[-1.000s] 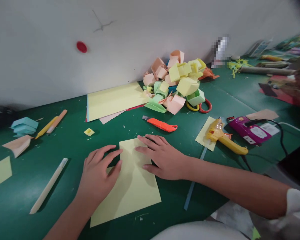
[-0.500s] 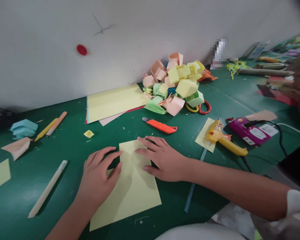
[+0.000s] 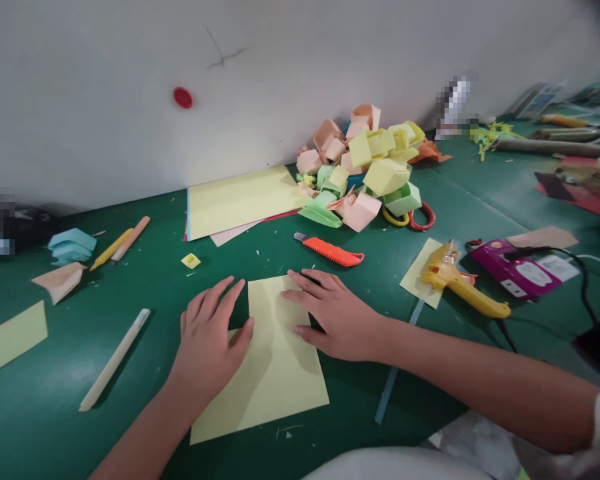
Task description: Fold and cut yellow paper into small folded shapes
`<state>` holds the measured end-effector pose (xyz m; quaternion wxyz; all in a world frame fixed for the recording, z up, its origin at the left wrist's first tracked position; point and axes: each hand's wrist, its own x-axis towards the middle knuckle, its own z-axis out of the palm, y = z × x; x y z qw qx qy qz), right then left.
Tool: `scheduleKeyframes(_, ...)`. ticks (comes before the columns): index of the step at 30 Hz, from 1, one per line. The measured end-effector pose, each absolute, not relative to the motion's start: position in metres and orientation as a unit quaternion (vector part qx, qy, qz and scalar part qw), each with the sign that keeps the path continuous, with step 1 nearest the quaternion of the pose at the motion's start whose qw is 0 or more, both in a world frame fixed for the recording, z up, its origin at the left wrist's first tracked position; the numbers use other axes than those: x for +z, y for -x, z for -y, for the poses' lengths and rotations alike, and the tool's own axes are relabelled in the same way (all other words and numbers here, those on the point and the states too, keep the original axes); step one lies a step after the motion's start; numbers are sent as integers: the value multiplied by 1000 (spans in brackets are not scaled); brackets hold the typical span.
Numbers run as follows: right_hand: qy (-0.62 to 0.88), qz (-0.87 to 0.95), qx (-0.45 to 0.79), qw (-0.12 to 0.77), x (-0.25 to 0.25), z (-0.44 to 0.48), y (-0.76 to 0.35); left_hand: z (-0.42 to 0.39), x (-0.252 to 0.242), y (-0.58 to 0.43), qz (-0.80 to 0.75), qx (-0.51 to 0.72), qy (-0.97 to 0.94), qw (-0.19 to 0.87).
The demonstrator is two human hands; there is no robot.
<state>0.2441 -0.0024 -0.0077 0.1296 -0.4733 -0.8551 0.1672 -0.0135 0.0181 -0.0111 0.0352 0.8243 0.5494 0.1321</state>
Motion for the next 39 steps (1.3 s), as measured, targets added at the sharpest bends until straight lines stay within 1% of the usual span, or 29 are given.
scheduleKeyframes(5, 465, 860, 161, 133, -8, 3, -244, -17, -12, 13, -540, 91, -836, 22)
scheduleKeyframes(17, 463, 853, 189, 149, -10, 1, -245, -15, -11, 14, -533, 116, -837, 38)
scheduleKeyframes(21, 448, 847, 213, 192, -12, 1, -244, -15, -9, 14, -522, 138, -840, 56)
scheduleKeyframes(25, 417, 833, 250, 263, -12, 1, -244, -13, -8, 15, -513, 172, -835, 102)
scheduleKeyframes(28, 411, 793, 321, 314, -15, 0, -243, -11, -7, 16, -527, 206, -812, 143)
scheduleKeyframes(31, 431, 730, 402, 347, -18, -1, -242, -11, -5, 17, -526, 210, -803, 187)
scheduleKeyframes(36, 428, 648, 475, 413, -18, -3, -242, -14, -1, 17, -451, 205, -850, 178)
scheduleKeyframes(39, 405, 665, 483, 401, -16, -5, -246, -16, 1, 17, -408, 225, -867, 177)
